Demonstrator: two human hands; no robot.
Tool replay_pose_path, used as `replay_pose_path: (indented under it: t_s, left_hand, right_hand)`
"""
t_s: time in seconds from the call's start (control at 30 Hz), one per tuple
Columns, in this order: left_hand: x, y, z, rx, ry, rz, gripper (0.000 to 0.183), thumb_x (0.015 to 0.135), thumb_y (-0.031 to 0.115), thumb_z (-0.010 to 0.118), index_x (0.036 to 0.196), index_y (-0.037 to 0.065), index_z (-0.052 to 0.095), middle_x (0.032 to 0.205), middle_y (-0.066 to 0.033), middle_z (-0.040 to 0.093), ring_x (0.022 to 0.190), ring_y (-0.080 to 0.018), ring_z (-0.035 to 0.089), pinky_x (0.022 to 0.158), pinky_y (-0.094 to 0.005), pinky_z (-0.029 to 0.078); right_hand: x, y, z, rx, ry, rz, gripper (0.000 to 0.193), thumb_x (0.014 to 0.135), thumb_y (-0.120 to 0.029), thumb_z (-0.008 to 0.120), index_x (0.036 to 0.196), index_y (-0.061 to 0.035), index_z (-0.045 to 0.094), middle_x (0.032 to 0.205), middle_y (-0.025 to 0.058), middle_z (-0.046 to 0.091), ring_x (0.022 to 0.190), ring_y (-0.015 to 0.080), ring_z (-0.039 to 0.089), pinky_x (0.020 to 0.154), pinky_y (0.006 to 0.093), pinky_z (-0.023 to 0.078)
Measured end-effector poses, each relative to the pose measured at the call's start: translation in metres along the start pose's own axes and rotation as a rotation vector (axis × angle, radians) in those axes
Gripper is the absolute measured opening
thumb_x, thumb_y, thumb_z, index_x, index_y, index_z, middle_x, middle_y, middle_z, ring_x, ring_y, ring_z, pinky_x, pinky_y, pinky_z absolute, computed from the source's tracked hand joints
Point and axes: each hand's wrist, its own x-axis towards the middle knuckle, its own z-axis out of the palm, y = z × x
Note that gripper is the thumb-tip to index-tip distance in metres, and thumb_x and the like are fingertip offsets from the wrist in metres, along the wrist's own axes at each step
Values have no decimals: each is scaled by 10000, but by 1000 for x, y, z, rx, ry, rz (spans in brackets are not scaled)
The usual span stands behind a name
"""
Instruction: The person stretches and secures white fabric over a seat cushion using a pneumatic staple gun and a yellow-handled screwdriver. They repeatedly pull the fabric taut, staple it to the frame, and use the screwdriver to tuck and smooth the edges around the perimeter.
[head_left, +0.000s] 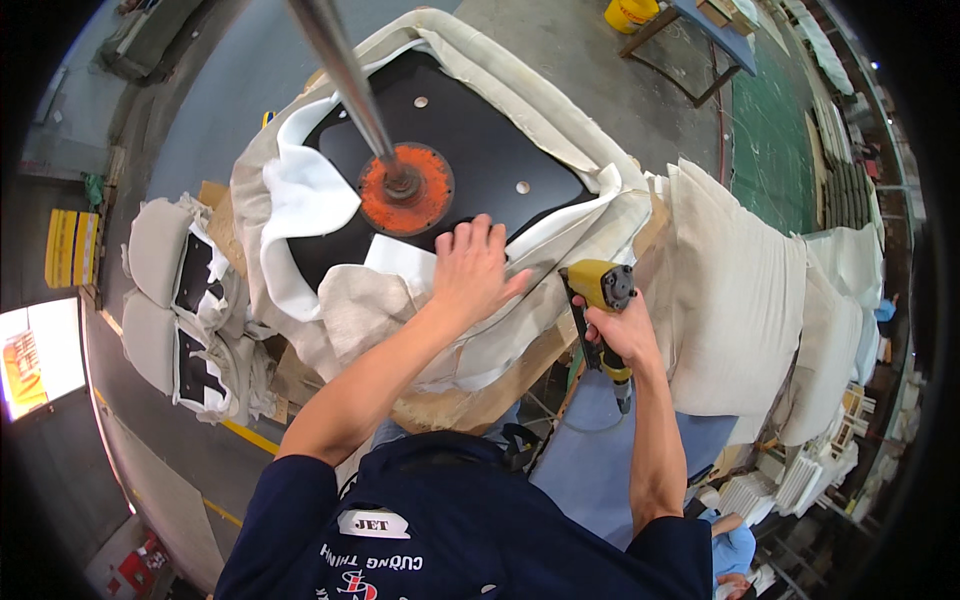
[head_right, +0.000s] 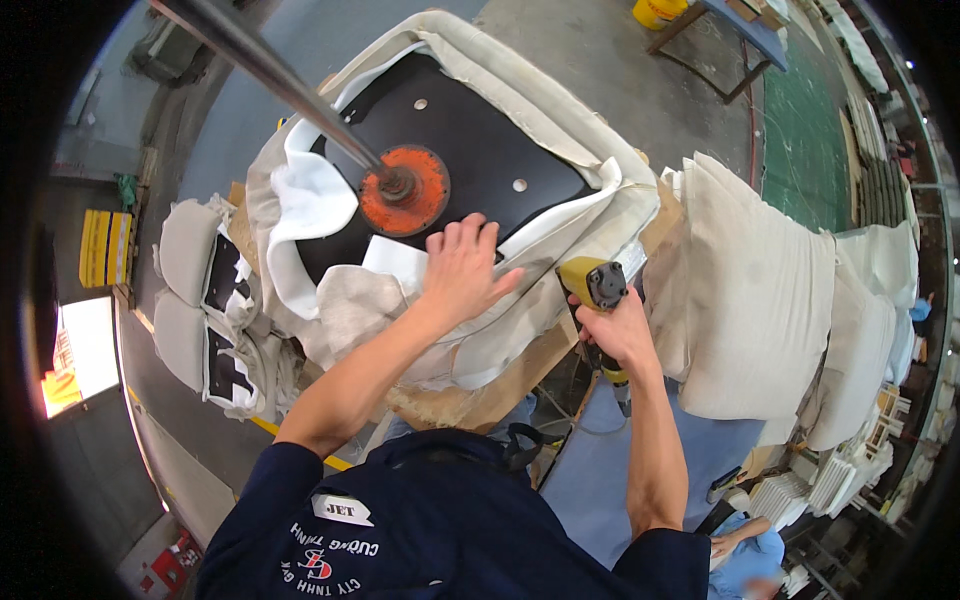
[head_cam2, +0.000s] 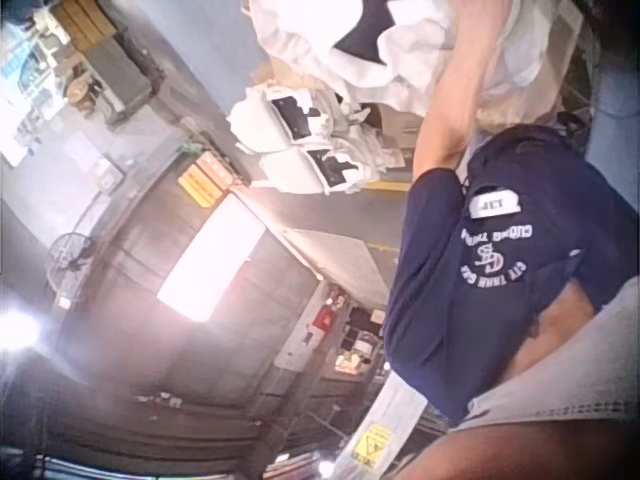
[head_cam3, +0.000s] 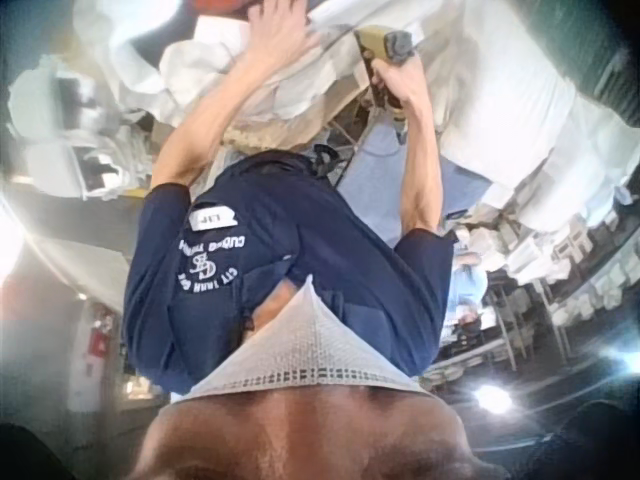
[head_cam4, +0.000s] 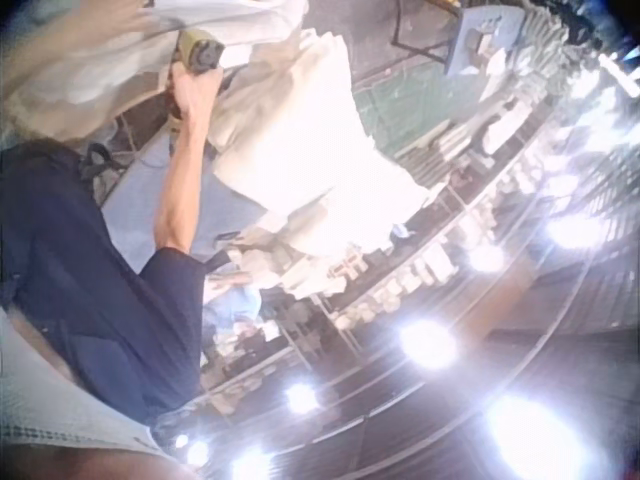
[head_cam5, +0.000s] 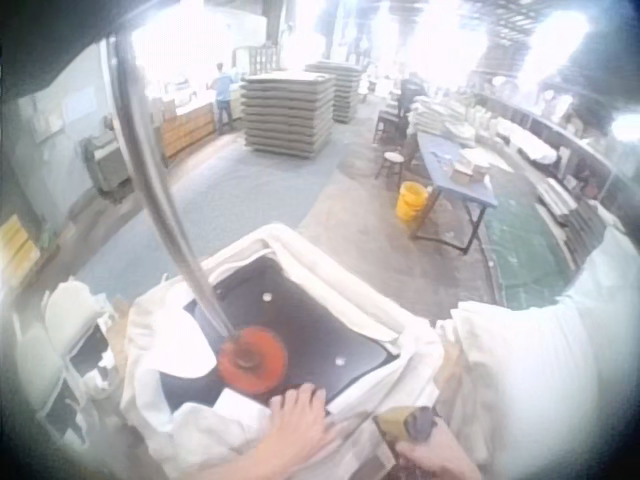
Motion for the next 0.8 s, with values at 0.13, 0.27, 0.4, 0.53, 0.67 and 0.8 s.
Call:
replay_pose_path:
  t_s: [0.13,0.27,0.4,0.53,0.67,0.8]
  left_hand:
    - [26,-2,40,-10,-182,42,333,855,365,769,1018,91,672,1210,-97,516,1156,-305,466,931,-473,369]
    - [22,-11,51,-87,-24,117,193,830,289,776,926,149,686,1181,-85,493,1164,-305,437,936,-490,346]
    - [18,-13,57,-114,97,101,167,805,240,783,889,148,671,1172,-89,485,1155,-308,435,934,-502,336]
    - [14,-13,55,-115,75,72,207,807,215,773,953,124,657,1178,-93,481,1151,-310,436,940,-501,334]
    - [13,-16,51,-93,76,16,322,807,207,772,1075,103,627,1201,-102,494,1142,-316,457,955,-492,341]
    - [-1,-13,23,-26,46,43,445,811,251,767,1215,125,629,1336,-98,527,1227,-313,470,1000,-516,349]
  right_hand:
    - [17,-19,1,-55,-33,-11,254,823,-51,666,1061,35,687,834,65,717,555,122,635,500,286,515]
    - [27,-41,10,-122,-88,18,204,841,-98,696,995,36,683,765,72,691,552,133,647,500,291,518]
    - [41,-49,18,-227,-134,38,234,830,-111,685,1003,45,672,709,85,672,553,156,660,510,301,527]
    - [42,-59,28,-273,-122,31,250,811,-106,662,1002,56,661,700,95,667,552,182,667,523,325,536]
    - [46,-60,36,-336,-106,25,236,802,-95,650,981,58,648,699,100,665,548,192,665,527,340,533]
    - [52,-62,31,-334,-113,8,208,804,-89,643,952,57,647,695,96,658,535,180,649,506,329,522]
